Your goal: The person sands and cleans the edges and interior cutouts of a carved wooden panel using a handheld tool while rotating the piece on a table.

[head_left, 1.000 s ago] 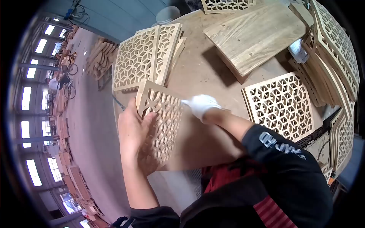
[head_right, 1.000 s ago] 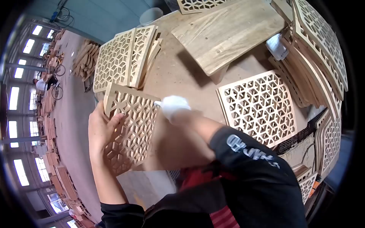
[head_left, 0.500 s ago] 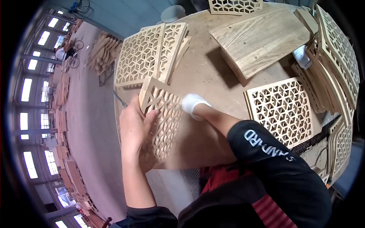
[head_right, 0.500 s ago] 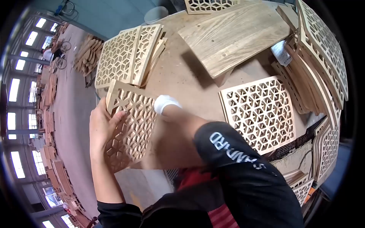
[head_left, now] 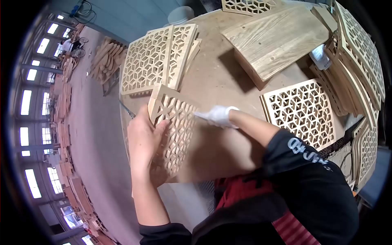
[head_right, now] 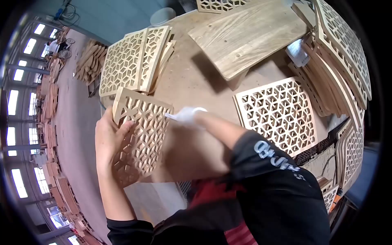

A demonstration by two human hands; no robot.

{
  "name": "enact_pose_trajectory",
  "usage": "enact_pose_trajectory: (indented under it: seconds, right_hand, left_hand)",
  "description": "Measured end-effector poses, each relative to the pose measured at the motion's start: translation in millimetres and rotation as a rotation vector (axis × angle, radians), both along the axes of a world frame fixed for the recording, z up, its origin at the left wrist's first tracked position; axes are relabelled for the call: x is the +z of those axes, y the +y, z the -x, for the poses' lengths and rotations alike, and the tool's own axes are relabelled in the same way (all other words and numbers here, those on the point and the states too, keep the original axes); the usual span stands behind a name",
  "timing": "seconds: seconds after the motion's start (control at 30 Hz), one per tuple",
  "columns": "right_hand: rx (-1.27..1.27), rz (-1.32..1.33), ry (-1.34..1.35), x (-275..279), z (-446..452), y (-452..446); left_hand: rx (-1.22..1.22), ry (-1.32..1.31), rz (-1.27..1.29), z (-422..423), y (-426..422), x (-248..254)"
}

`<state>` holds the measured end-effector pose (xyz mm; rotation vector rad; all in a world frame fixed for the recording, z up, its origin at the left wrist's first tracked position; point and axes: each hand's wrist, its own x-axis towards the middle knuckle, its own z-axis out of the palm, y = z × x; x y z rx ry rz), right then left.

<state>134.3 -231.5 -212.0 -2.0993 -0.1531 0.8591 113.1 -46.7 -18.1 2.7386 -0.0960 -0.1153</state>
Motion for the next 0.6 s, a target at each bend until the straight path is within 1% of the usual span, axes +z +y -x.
enact_pose_trajectory:
  seconds: [0.1, 0.13, 0.2, 0.3, 0.33, 0.4, 0.5, 0.53, 0.6]
  right_hand:
    - [0.054, 0.026, -0.064, -23.6, -9.4, 9.5]
    - [0.094, 0.086, -0.209, -60.6, -25.3, 36.8]
    - [-0.058, -0.094, -0.279, -58.8, -19.6, 42.4]
    - [-0.009, 0.062, -0.232, -42.8, -4.2, 47.3]
    - [0.004, 0.064, -0.172, -58.3, 8.0, 39.3]
    - [0.135, 0.014, -0.277, -12.3, 61.0, -17.5]
    - [0.143, 0.224, -0.348, 46.9, 73.0, -22.5]
    - [0.107, 0.312, -0.682, 24.5, 78.0, -9.4]
    - [-0.044, 0.303, -0.801, 32.9, 69.7, 5.8]
  left_hand:
    - [-0.025, -0.020, 0.003, -1.5, 3.4, -2.5]
    - [-0.027, -0.016, 0.013, -2.1, 3.1, -3.1]
    - [-0.022, -0.014, 0.035, -2.4, 2.9, -3.1]
    - [0.044, 0.045, 0.081, -3.0, 4.0, -1.5]
    - [0.037, 0.037, 0.063, -5.1, 6.9, -2.0]
    - [0.028, 0.023, 0.040, -7.1, 13.4, -6.6]
    - [0.031, 0.028, 0.096, -5.2, 8.2, -2.4]
    - [0.034, 0.041, 0.119, -4.8, 9.4, -3.1]
    - [0.012, 0.011, 0.070, -4.5, 10.1, -5.4]
